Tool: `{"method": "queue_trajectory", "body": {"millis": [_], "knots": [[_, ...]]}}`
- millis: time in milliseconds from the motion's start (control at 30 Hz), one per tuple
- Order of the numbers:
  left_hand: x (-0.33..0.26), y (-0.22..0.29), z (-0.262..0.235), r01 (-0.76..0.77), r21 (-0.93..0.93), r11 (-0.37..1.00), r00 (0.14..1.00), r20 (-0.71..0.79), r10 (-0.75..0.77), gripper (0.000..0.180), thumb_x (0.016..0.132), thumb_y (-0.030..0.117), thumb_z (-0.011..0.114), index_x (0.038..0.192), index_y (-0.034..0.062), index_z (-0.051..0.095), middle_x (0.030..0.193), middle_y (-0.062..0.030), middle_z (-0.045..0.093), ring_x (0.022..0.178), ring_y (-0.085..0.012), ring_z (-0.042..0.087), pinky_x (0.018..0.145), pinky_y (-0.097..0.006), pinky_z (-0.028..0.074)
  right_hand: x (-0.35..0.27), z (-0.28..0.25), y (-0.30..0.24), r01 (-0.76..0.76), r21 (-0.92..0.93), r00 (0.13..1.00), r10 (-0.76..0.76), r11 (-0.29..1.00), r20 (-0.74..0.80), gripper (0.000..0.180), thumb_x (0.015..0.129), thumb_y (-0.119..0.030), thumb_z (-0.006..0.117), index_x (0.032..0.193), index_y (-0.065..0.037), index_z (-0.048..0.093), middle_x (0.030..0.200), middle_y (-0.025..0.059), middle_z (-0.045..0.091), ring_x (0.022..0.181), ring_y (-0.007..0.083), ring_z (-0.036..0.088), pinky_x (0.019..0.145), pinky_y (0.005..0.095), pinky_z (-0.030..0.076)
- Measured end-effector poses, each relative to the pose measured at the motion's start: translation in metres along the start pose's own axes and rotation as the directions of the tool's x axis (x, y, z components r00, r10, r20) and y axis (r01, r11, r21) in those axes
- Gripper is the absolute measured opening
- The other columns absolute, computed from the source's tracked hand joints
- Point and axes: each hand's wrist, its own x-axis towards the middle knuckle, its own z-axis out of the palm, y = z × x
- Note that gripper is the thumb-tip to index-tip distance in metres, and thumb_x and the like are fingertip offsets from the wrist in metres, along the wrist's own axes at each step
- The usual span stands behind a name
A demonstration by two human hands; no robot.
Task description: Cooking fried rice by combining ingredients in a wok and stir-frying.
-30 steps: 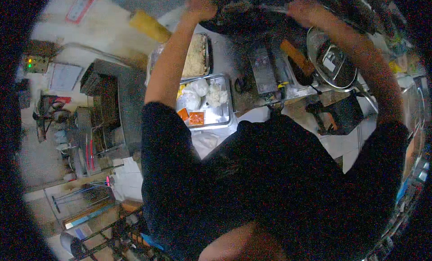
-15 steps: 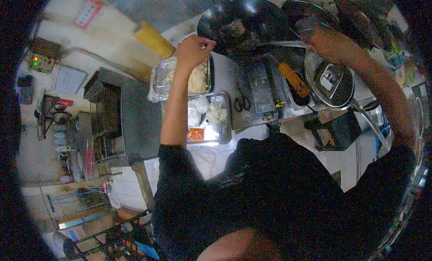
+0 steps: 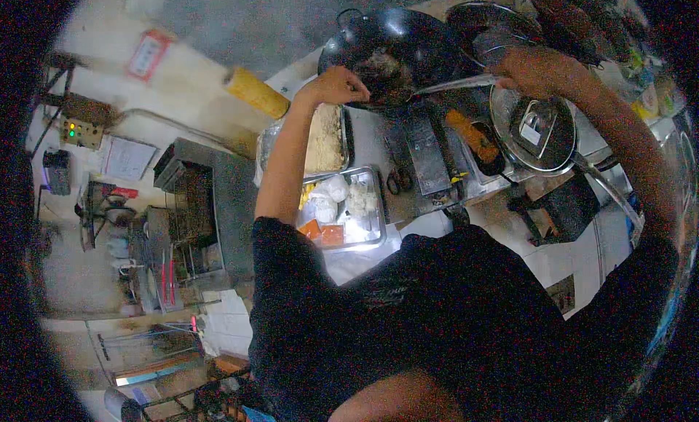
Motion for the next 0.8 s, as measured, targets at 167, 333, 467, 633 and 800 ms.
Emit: {"method": "queue_trajectory", "body": {"millis": [167, 333, 467, 633, 800], "knots": [[-0.015, 0.016, 0.007, -0.061, 0.068, 0.996, 0.998, 0.005, 0.060, 0.024, 0.067, 0.031, 0.065, 0.081, 0.0112, 0.068, 0.083, -0.0084, 0.064, 0.076, -0.0224, 0.061, 0.068, -0.031, 0.048, 0.008, 0.015, 0.019, 0.099, 0.087, 0.995, -0.096, 0.991, -0.029, 0.033, 0.086, -0.030, 0.043, 0.113, -0.013, 0.051, 0.089, 0.0202, 0.057, 0.086, 0.0357, 0.056, 0.075, 0.0437, 0.046], [-0.024, 0.017, 0.014, -0.099, 0.210, 0.973, 0.984, -0.127, 0.127, 0.020, 0.066, 0.028, 0.066, 0.076, 0.0107, 0.067, 0.075, -0.0096, 0.061, 0.073, -0.0258, 0.058, 0.065, -0.033, 0.046, 0.003, -0.006, 0.002, 0.032, 0.158, 0.999, -0.038, 0.987, 0.039, 0.031, 0.084, -0.025, 0.046, 0.111, -0.011, 0.051, 0.096, 0.0187, 0.056, 0.091, 0.0338, 0.054, 0.080, 0.0428, 0.043], [-0.018, 0.015, 0.017, -0.106, 0.248, 0.963, 0.950, -0.259, 0.171, 0.017, 0.071, 0.026, 0.061, 0.075, 0.0102, 0.066, 0.070, -0.0108, 0.058, 0.070, -0.0297, 0.056, 0.064, -0.038, 0.044, 0.007, 0.016, 0.023, 0.139, 0.071, 0.987, -0.132, 0.988, -0.094, 0.030, 0.083, -0.022, 0.047, 0.110, -0.009, 0.051, 0.098, 0.0176, 0.056, 0.090, 0.0332, 0.054, 0.080, 0.0421, 0.043], [-0.027, 0.006, 0.024, -0.057, 0.389, 0.920, 0.944, -0.280, 0.176, 0.017, 0.077, 0.024, 0.055, 0.083, 0.0114, 0.064, 0.076, -0.0098, 0.060, 0.076, -0.0295, 0.056, 0.069, -0.040, 0.043, 0.006, -0.015, 0.009, 0.074, 0.120, 0.997, -0.074, 0.990, 0.002, 0.030, 0.084, -0.023, 0.045, 0.109, -0.008, 0.052, 0.090, 0.0192, 0.057, 0.083, 0.0339, 0.056, 0.074, 0.0435, 0.045], [-0.053, 0.018, 0.012, 0.021, 0.396, 0.918, 0.821, -0.531, 0.210, 0.016, 0.077, 0.025, 0.052, 0.078, 0.0114, 0.061, 0.071, -0.0080, 0.057, 0.071, -0.0274, 0.055, 0.065, -0.040, 0.041, 0.030, 0.014, 0.036, -0.095, -0.073, 0.994, 0.091, 0.993, -0.056, 0.030, 0.084, -0.024, 0.045, 0.107, -0.007, 0.053, 0.084, 0.0203, 0.057, 0.080, 0.0352, 0.057, 0.072, 0.0440, 0.045]]}}
